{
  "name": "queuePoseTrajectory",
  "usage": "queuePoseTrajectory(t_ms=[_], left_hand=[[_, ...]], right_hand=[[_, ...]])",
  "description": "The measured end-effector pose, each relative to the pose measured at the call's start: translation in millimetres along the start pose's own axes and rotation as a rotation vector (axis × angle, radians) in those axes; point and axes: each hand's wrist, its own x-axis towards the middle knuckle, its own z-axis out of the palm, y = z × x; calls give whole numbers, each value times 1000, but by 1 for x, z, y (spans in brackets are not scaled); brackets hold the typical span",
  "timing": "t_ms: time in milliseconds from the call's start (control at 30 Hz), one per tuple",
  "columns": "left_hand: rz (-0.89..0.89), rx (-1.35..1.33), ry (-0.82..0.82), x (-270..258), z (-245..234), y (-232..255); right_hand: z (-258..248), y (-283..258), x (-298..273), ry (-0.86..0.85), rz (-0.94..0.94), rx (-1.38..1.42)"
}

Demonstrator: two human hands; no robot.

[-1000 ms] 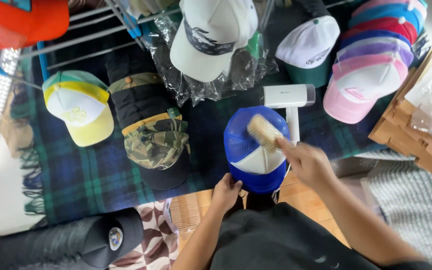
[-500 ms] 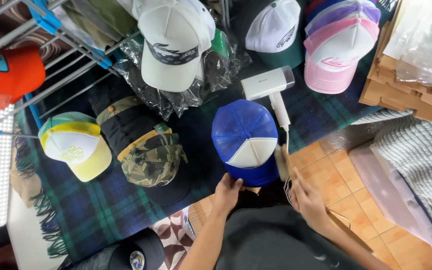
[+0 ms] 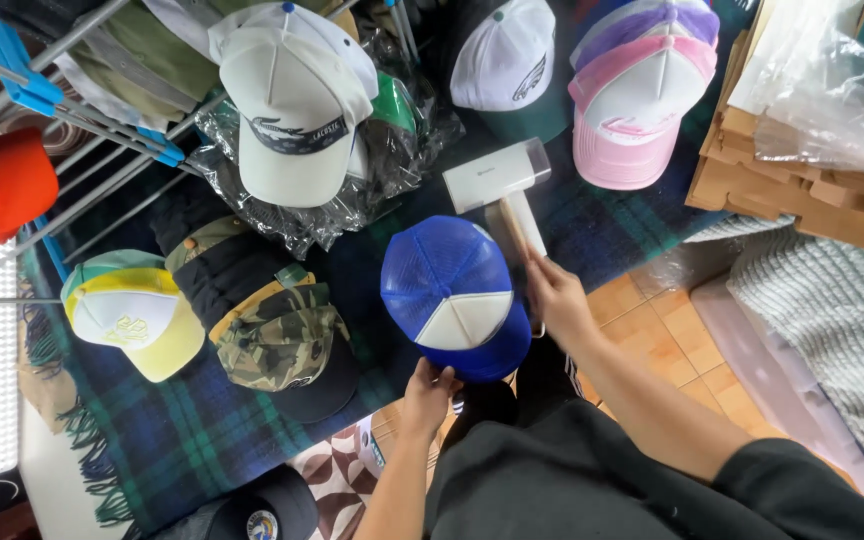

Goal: Cleaning and shaping various trucker hats using a brush and a handheld steamer on a wooden mold.

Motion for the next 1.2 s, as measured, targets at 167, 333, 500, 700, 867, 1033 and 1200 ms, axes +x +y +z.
queuePoseTrajectory(t_ms=[167,333,500,700,867,1033,1200], left_hand=[[-248,136,85,-32,14,54],[-188,333,56,-16,43,21],[-65,-28,96,3,111,8],[-19,228,-230,-16,121,87],[-219,465,-623,-72,77,233],[407,434,-109,-49,28,233],[1166,770,385,20,-2,205]], right_hand=[[-68,-9,-102,-191,508,-25],[-109,36,-75,-191,522,69],[-64,-46,27,-260,325,-250],[-31,-123,93,-379,261,-166],[-65,-79,77,-568,-72,-474],[-109,-28,9,-339,55,-426],[-111,-7,-11,-175,68,-355]])
